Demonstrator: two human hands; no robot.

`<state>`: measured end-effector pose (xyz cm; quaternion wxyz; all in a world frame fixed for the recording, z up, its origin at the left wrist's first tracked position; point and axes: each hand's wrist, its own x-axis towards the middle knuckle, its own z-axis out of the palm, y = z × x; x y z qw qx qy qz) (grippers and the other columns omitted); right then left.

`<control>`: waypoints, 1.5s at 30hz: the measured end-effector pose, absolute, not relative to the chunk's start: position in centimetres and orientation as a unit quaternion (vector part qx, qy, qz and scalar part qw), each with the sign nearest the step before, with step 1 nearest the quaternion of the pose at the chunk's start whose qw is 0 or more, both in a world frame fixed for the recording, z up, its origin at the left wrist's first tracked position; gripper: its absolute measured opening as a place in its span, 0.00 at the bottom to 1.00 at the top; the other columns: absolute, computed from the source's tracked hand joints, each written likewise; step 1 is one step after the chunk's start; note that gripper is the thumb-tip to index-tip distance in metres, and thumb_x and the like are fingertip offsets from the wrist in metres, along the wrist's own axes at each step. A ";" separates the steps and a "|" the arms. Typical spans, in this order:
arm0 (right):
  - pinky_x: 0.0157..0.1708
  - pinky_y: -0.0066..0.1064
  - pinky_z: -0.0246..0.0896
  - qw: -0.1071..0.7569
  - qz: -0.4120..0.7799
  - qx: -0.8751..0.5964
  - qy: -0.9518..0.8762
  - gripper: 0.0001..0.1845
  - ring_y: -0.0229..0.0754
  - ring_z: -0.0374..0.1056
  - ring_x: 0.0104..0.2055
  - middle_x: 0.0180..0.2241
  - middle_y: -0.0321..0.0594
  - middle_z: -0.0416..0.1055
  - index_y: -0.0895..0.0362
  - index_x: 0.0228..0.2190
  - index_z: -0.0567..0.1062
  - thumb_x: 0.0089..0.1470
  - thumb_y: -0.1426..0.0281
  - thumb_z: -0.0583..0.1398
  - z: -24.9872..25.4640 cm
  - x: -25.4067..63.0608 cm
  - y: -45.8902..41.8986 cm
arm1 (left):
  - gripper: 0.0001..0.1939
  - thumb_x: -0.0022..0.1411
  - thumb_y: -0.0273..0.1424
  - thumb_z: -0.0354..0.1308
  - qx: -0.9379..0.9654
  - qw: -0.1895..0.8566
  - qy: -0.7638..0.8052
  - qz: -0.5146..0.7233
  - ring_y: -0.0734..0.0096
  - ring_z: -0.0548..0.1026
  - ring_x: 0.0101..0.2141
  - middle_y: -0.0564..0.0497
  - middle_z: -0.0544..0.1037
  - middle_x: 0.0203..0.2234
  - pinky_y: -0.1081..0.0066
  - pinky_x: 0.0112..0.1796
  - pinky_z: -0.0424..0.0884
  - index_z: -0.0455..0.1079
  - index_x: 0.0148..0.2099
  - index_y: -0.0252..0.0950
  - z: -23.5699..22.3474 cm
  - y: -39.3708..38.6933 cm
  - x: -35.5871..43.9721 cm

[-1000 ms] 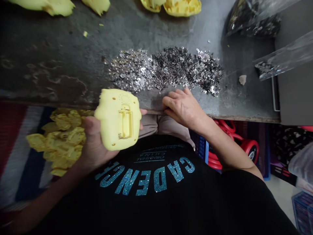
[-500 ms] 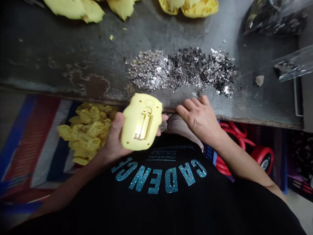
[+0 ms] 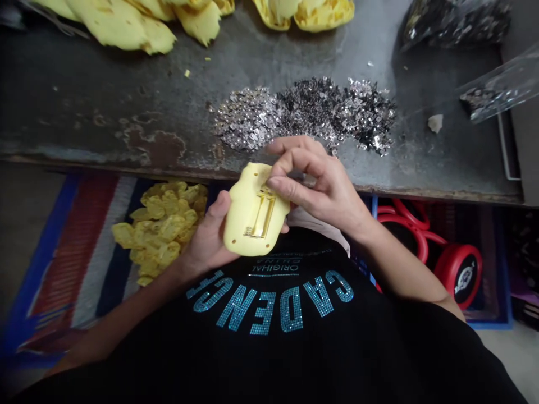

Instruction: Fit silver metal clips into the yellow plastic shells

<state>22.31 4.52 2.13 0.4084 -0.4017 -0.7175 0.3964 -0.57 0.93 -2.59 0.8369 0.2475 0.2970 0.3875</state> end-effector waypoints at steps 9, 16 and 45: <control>0.73 0.58 0.66 0.400 0.376 -0.426 -0.719 0.08 0.54 0.75 0.68 0.63 0.46 0.82 0.51 0.38 0.81 0.72 0.62 0.66 1.4 21.7 3.5 | 0.38 0.67 0.60 0.73 0.262 0.829 0.313 0.382 0.32 0.86 0.60 0.40 0.88 0.58 0.43 0.48 0.91 0.78 0.67 0.42 -1.8 0.4 0.5; 0.70 0.58 0.69 0.422 0.350 -0.423 -0.722 0.08 0.54 0.76 0.65 0.60 0.46 0.83 0.51 0.37 0.80 0.72 0.63 0.67 1.0 21.5 3.2 | 0.37 0.67 0.61 0.73 0.263 0.832 0.300 0.387 0.30 0.85 0.63 0.40 0.88 0.58 0.44 0.47 0.91 0.78 0.65 0.41 -1.9 0.3 1.0; 0.64 0.57 0.69 0.423 0.209 -0.451 -0.758 0.11 0.55 0.78 0.57 0.54 0.43 0.85 0.50 0.38 0.82 0.75 0.61 0.65 0.2 21.1 2.3 | 0.40 0.70 0.64 0.66 0.265 0.829 0.315 0.379 0.41 0.86 0.63 0.48 0.90 0.57 0.58 0.42 0.89 0.78 0.70 0.42 -3.2 0.0 1.1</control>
